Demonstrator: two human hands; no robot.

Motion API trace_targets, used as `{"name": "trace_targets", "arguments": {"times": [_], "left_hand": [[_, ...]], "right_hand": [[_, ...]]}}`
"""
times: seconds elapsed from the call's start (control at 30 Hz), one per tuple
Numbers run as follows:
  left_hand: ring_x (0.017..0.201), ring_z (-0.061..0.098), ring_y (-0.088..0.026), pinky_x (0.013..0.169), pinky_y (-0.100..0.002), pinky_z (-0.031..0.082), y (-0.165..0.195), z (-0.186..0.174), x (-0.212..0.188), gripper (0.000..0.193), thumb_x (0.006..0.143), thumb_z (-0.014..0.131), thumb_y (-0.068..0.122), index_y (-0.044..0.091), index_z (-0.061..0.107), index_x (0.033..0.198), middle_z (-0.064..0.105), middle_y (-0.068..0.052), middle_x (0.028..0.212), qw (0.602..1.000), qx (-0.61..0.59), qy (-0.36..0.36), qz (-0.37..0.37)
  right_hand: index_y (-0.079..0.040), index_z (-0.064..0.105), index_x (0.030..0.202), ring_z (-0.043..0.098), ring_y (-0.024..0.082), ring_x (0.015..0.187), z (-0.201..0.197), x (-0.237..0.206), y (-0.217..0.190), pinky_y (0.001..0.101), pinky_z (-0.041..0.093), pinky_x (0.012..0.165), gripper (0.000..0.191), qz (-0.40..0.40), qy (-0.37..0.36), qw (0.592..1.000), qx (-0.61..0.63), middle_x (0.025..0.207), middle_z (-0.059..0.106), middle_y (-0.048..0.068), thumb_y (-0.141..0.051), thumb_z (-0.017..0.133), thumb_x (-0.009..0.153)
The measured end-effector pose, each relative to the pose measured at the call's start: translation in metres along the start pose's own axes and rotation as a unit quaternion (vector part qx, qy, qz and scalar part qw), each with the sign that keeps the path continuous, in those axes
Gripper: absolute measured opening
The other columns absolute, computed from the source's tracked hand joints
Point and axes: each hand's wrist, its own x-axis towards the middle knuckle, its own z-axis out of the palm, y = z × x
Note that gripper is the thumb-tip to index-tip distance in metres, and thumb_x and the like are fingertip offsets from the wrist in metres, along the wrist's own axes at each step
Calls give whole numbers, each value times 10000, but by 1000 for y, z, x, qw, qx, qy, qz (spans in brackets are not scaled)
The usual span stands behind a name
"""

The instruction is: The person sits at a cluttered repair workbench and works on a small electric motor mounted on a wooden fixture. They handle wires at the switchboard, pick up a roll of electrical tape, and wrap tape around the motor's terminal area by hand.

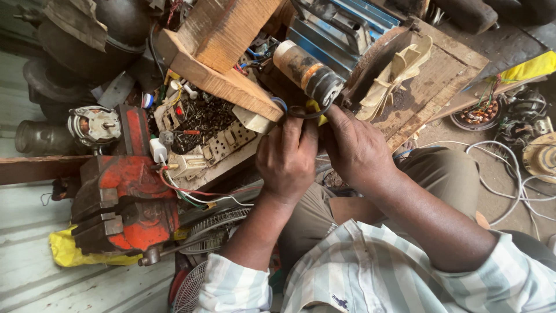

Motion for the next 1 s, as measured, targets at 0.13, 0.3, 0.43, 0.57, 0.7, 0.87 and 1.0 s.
{"name": "trace_targets", "arguments": {"times": [0.13,0.3,0.43,0.57,0.7,0.87,1.0], "left_hand": [[938,683,-300,824,-424,601,4,2,3,216,1014,604,79,-27,745,1139,636,-161,1299,1000,20,-8,-8],[917,696,-286,803,-396,597,13,-1,8,157,1041,614,93,-14,707,1110,639,-128,1244,998,31,-45,-43],[755,686,-288,659,-404,563,21,-5,16,174,1003,629,120,28,698,1132,631,-115,1058,989,31,-118,-87],[736,692,-294,629,-416,555,26,-13,23,187,991,628,124,51,669,1159,627,-115,1040,981,4,-157,-116],[759,697,-302,682,-425,561,27,-19,29,162,963,607,107,53,651,1109,635,-122,1076,978,3,-173,-112],[743,685,-306,760,-467,523,33,-18,30,97,971,552,132,99,644,959,623,-107,980,972,29,-199,-118],[698,671,-294,734,-460,514,45,-12,32,134,981,542,166,129,637,894,627,-105,955,970,87,-193,-117]], "right_hand": [[11,417,1437,700,396,904,0,-1,4,483,547,732,631,-7,9,1000,-1,1075,690,208,-24,733,892],[20,406,1445,699,395,945,-3,-3,3,471,559,771,662,-31,23,999,-6,1158,675,229,-27,741,877],[4,452,1413,704,379,969,-3,-12,-6,444,566,793,586,-37,82,996,-17,1194,678,219,-36,754,913],[-42,532,1356,717,354,939,-5,-21,-12,438,573,788,496,29,57,998,3,1060,702,156,-79,766,920],[-24,493,1412,718,358,899,-6,-24,-11,446,566,766,555,45,41,998,14,1052,734,146,-114,756,931],[-70,485,1466,762,329,890,-6,-23,-12,423,592,734,601,222,2,968,120,1048,755,154,-112,761,933],[-70,447,1485,752,310,846,-14,-21,-15,399,604,727,724,146,67,979,126,1015,733,165,-10,744,827]]}}
